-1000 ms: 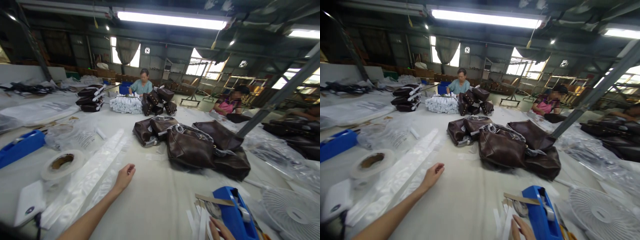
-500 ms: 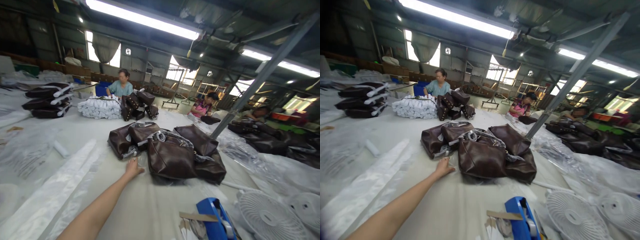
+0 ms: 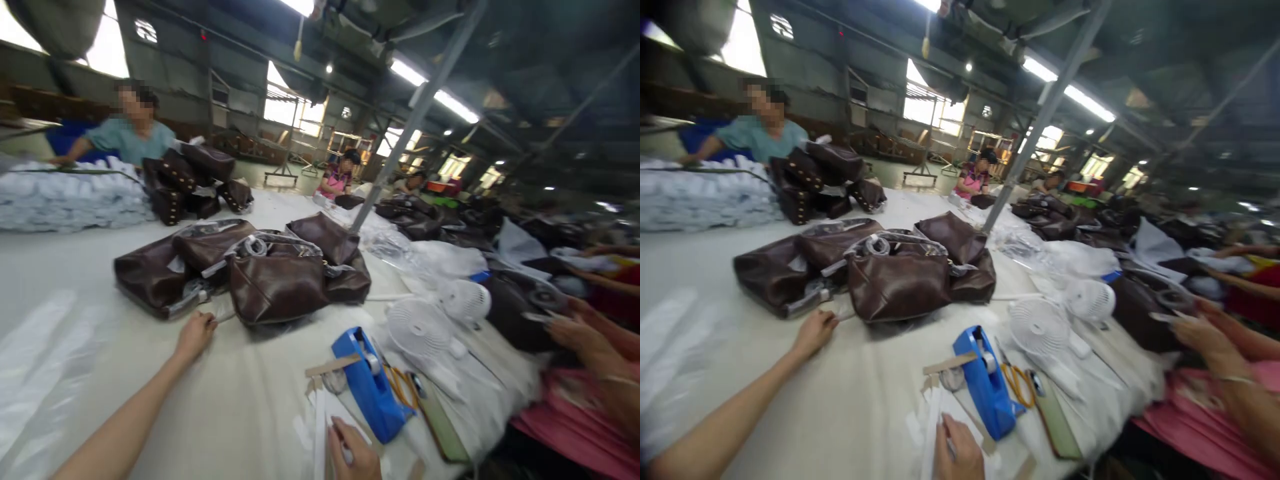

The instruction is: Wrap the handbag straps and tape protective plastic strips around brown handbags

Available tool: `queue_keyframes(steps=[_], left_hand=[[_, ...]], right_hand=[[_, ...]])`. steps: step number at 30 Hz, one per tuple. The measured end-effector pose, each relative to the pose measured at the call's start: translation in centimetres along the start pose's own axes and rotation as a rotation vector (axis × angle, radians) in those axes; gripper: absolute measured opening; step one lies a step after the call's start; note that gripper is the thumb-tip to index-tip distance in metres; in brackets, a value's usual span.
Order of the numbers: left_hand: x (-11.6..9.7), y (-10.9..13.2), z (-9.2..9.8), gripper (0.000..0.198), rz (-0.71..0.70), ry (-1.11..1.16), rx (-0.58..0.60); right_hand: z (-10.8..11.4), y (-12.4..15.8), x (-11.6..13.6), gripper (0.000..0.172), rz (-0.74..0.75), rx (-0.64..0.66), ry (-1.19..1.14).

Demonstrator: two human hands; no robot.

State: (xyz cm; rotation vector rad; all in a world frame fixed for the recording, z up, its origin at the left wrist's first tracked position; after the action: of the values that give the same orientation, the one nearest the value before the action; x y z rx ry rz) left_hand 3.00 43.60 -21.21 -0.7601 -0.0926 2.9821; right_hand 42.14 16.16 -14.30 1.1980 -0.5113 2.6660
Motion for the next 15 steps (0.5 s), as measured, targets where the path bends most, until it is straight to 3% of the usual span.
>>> queue_keyframes(steps=[4,7,10,15], left_hand=[[0.3,1.3,-1.2,0.038,-0.088,0.004,0.044],[0.8,3.3,-2.2,0.039,-0.118,-0.002,0.011],[1.4,5.3,-3.0,0.038,-0.118,-0.002,-0.061],[2.2,6.9,-3.4,0.046,-0.094,0.067,-0.082]], right_hand=[[10.0,0.6,-1.2,0.036,-0.053,-0.359,0.292],[15.3,0.6,-5.0,0.041,-0.195,-0.44,0.535],[17.5,-0.5,-9.5,0.044,-0.311,-0.36,0.714],[18.7,-2.7,-14.4,0.051,-0.454,-0.285,0.79]])
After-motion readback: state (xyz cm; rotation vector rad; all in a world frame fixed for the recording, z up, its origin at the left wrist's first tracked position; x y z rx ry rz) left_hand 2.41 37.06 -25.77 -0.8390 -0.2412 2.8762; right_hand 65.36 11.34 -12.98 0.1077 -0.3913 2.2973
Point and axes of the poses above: each hand's wrist, its own y-axis away from the middle knuckle, its own z-axis out of the back of the hand, x = y × z, the point moved 9 cm from there along -y, towards the middle knuckle, and after that the axes turned 3 degrees about -z, right-handed, at the moved point
